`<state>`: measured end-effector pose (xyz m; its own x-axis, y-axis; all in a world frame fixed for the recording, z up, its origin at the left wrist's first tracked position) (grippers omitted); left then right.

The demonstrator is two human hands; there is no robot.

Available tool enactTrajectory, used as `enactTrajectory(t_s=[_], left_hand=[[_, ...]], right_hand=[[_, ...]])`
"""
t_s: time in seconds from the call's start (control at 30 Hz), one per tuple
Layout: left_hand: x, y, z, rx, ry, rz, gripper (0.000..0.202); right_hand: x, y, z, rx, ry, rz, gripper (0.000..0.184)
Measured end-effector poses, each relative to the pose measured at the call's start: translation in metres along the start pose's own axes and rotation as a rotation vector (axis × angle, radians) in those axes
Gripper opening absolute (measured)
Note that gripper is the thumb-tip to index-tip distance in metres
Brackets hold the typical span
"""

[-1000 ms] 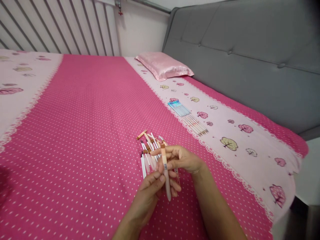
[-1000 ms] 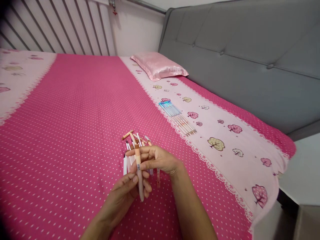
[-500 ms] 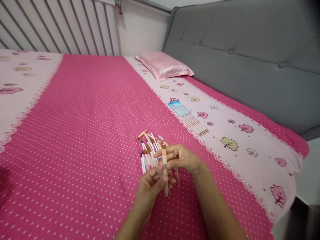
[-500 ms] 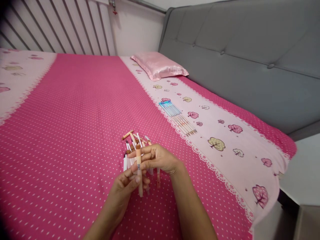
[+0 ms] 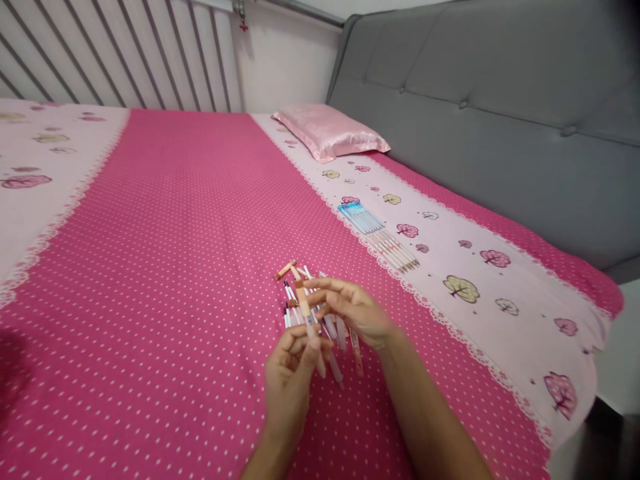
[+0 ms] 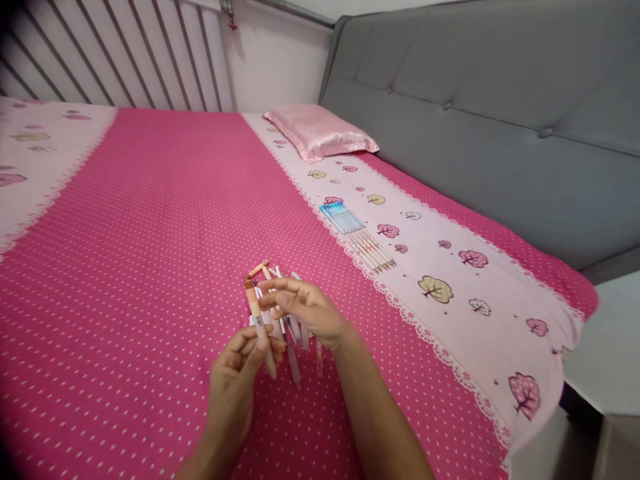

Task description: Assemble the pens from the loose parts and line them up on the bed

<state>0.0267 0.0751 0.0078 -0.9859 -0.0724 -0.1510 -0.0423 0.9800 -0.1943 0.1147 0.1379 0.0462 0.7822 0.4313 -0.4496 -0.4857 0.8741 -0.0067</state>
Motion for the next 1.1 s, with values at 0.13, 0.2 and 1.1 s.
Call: enactTrajectory(t_s=[0.13,0.2,1.1], left_hand=[[0.018,-0.006,-0.011,-0.108,0.041,-0.184,0.026],[0.024,-0.008,-0.014,-0.150,0.072,-0.244,0.026],[0.006,-0.006,-0.016,-0.160,0.303,-0.112,0.026]], right_hand=[[0.005,0.008,0.008,0.181,-0.367,-0.148,0.025],[-0.003,0.011,0.007,0.257,-0.699,-0.166,0.027],[0.033,0.002,0.013,0.326,-0.184,-0.410,0.020]])
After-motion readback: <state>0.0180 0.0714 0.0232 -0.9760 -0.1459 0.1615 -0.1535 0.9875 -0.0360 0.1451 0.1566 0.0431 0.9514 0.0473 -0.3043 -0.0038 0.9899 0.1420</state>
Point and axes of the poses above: each hand's wrist, its own y-axis towards the middle knuckle, its own x-axis out of the back of the hand, z = x × y, the point moved 10 cm from there along y, towards the middle knuckle, and after that the axes turned 12 degrees about y, right-handed, at the moved point
